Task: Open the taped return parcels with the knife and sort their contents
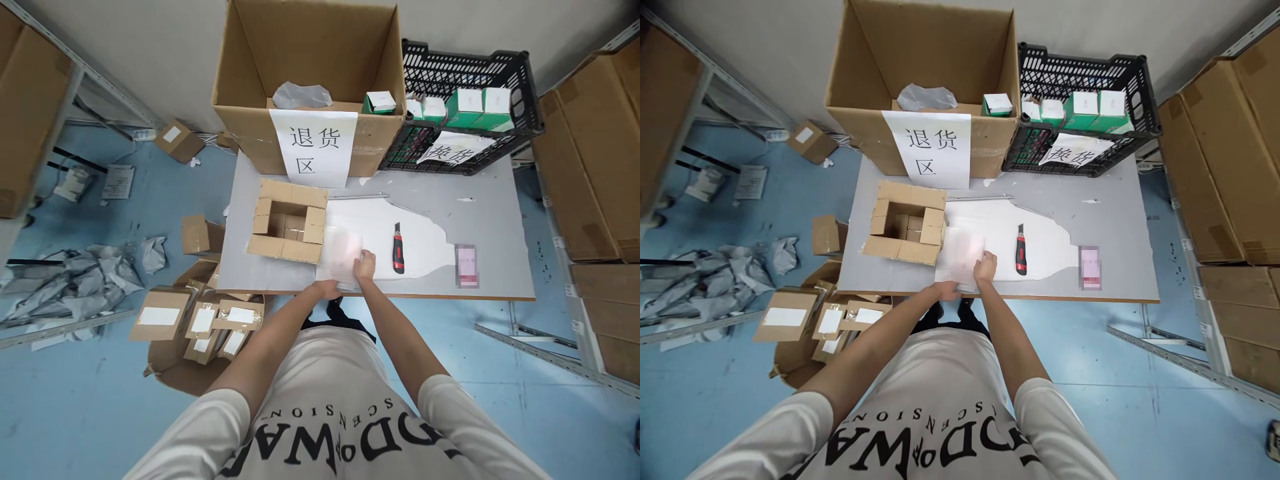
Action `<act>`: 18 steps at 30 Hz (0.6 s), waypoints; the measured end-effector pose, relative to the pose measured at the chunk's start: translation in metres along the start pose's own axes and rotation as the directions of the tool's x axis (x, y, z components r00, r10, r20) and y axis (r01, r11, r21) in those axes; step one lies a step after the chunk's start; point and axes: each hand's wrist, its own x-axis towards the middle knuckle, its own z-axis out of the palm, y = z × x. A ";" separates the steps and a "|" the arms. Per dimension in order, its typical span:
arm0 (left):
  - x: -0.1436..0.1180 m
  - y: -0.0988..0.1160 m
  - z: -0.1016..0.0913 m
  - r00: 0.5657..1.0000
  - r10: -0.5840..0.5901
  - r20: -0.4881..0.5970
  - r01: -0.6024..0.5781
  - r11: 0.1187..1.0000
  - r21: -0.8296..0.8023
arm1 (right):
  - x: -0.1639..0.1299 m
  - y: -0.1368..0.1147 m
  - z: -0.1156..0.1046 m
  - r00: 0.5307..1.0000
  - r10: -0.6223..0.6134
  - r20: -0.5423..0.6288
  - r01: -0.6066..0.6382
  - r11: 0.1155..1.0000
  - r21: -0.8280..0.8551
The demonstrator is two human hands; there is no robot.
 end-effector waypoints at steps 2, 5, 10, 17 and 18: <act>-0.001 0.001 -0.002 0.999 -0.023 0.023 0.023 1.000 0.003 | 0.002 0.001 0.002 0.996 0.077 -0.038 -0.078 0.997 -0.019; -0.004 0.003 -0.005 1.000 -0.011 0.004 0.011 1.000 -0.003 | 0.006 0.001 0.006 0.989 0.148 0.020 -0.149 0.989 0.019; -0.011 0.008 -0.011 0.999 0.009 -0.037 -0.010 1.000 -0.010 | 0.008 -0.002 0.006 0.966 0.174 0.191 -0.205 0.967 0.153; -0.039 0.025 -0.023 0.971 0.088 -0.222 -0.112 0.989 -0.098 | 0.002 -0.024 -0.051 0.957 0.018 0.290 -0.147 0.891 0.430; -0.048 0.029 -0.025 0.962 0.097 -0.257 -0.134 0.982 -0.131 | 0.002 -0.029 -0.065 0.958 -0.022 0.285 -0.126 0.861 0.492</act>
